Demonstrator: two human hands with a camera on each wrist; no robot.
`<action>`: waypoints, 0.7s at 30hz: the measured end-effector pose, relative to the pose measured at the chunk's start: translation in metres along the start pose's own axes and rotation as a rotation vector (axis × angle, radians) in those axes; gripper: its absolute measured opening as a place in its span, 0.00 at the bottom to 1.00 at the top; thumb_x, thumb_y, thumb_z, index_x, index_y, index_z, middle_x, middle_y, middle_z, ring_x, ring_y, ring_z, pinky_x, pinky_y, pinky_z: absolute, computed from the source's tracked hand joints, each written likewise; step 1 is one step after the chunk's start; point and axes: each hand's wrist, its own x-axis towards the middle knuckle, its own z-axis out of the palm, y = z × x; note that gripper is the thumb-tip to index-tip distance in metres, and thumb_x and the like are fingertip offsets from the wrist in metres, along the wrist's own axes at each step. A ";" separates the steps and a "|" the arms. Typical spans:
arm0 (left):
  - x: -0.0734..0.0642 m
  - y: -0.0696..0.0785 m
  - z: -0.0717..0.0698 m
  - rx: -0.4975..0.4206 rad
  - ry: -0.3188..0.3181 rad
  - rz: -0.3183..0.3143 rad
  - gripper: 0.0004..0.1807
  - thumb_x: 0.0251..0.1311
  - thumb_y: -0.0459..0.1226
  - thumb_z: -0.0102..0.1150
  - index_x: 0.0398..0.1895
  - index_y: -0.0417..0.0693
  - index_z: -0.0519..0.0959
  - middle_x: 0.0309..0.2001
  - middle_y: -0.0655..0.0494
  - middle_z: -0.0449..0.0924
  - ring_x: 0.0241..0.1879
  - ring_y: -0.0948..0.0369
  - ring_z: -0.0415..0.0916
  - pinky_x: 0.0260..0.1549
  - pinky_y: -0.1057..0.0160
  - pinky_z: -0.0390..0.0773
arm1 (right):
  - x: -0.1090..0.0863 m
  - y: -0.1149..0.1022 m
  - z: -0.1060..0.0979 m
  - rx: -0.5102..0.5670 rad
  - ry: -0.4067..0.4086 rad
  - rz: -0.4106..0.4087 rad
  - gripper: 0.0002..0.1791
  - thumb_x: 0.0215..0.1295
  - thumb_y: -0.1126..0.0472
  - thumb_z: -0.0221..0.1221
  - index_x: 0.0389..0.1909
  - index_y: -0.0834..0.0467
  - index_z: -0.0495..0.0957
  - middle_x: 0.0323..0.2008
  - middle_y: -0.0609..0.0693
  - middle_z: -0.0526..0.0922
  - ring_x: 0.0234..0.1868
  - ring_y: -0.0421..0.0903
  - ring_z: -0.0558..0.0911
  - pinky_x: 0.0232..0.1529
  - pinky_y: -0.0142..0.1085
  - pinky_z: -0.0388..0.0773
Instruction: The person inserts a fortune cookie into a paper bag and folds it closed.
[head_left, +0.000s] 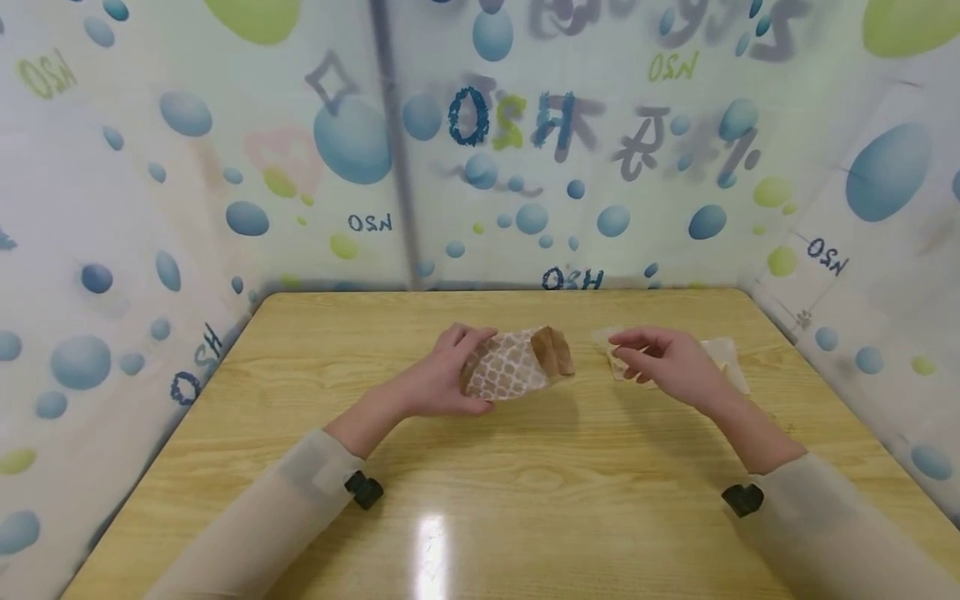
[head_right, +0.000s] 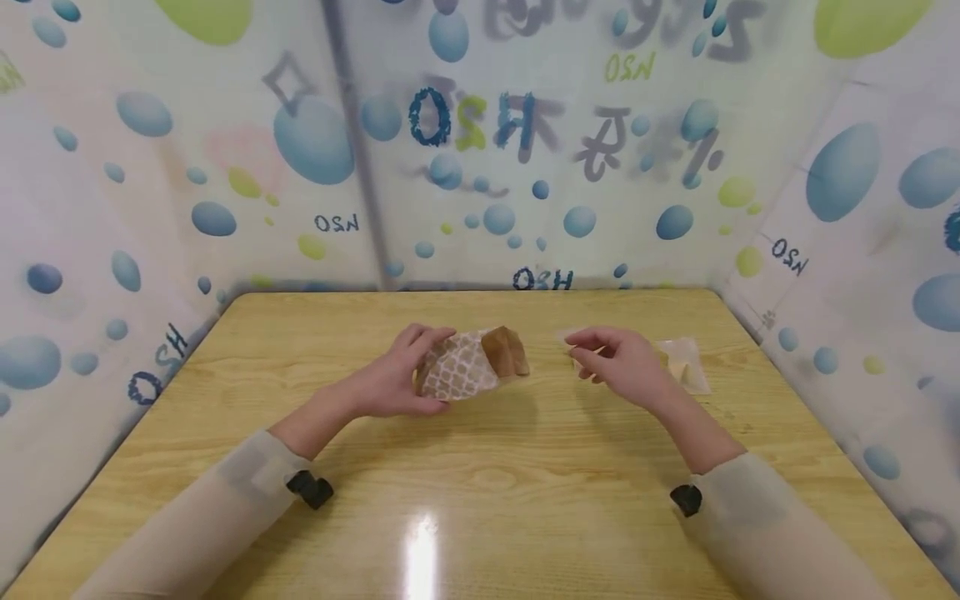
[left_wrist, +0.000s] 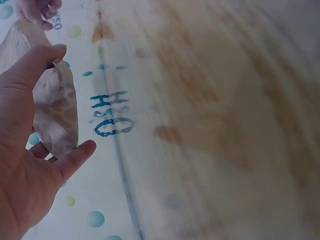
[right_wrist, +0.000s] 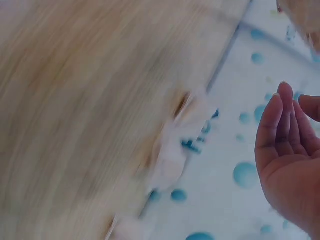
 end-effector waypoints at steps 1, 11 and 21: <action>0.000 0.000 0.000 -0.001 -0.001 0.001 0.60 0.56 0.46 0.84 0.87 0.49 0.56 0.71 0.42 0.63 0.70 0.48 0.64 0.71 0.42 0.76 | -0.002 0.005 -0.008 -0.016 0.014 0.013 0.23 0.83 0.51 0.61 0.69 0.59 0.82 0.49 0.58 0.90 0.42 0.48 0.90 0.42 0.40 0.89; -0.001 -0.001 0.000 0.003 -0.004 0.001 0.60 0.56 0.46 0.83 0.87 0.49 0.56 0.70 0.42 0.63 0.69 0.48 0.63 0.70 0.42 0.76 | -0.009 0.072 -0.091 -0.155 0.075 0.120 0.26 0.87 0.52 0.55 0.72 0.66 0.77 0.50 0.33 0.84 0.45 0.37 0.85 0.43 0.34 0.86; 0.000 0.003 0.000 -0.001 -0.012 -0.013 0.59 0.57 0.45 0.83 0.87 0.48 0.56 0.72 0.41 0.62 0.71 0.47 0.64 0.72 0.42 0.75 | -0.015 0.114 -0.119 -0.294 -0.060 0.267 0.31 0.87 0.47 0.54 0.74 0.67 0.73 0.75 0.79 0.65 0.68 0.74 0.73 0.54 0.50 0.81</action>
